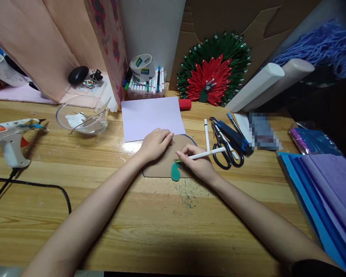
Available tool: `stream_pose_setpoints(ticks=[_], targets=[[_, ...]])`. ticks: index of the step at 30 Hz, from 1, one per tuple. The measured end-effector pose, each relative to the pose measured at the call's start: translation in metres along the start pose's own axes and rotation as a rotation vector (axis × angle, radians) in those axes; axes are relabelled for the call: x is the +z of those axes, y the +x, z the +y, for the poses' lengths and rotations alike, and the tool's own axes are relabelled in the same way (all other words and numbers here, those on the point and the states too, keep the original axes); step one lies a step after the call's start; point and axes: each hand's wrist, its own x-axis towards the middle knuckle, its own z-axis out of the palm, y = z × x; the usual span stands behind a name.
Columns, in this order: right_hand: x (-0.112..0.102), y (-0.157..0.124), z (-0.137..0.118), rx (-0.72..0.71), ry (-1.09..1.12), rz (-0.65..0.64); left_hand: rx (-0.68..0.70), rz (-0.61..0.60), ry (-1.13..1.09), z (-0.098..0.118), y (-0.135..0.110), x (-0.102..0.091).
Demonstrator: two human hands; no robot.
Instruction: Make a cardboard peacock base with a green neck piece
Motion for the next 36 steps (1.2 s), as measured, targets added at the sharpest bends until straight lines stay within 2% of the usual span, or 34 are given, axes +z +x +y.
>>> stream_pose_setpoints(ticks=[9,19,26,31,36], targets=[[-0.0012,-0.0014,0.0007,-0.023,-0.127,-0.008,0.006,0.003,-0.010,0.0001,-0.0008,0.0011],[-0.0022,0.0008,0.0023,-0.021,0.006,0.067,0.008,0.002,-0.007,0.0006,0.0000,0.0001],[-0.0019,-0.0014,0.0000,0.012,-0.030,-0.021,-0.003,-0.010,-0.011,0.0017,-0.0005,-0.0004],[-0.0022,-0.0013,0.0023,-0.007,-0.091,0.005,-0.007,-0.008,-0.004,0.0016,-0.0008,-0.0004],[-0.0021,-0.0016,0.0015,0.008,-0.024,-0.025,-0.012,-0.009,-0.008,0.0016,-0.0001,-0.0001]])
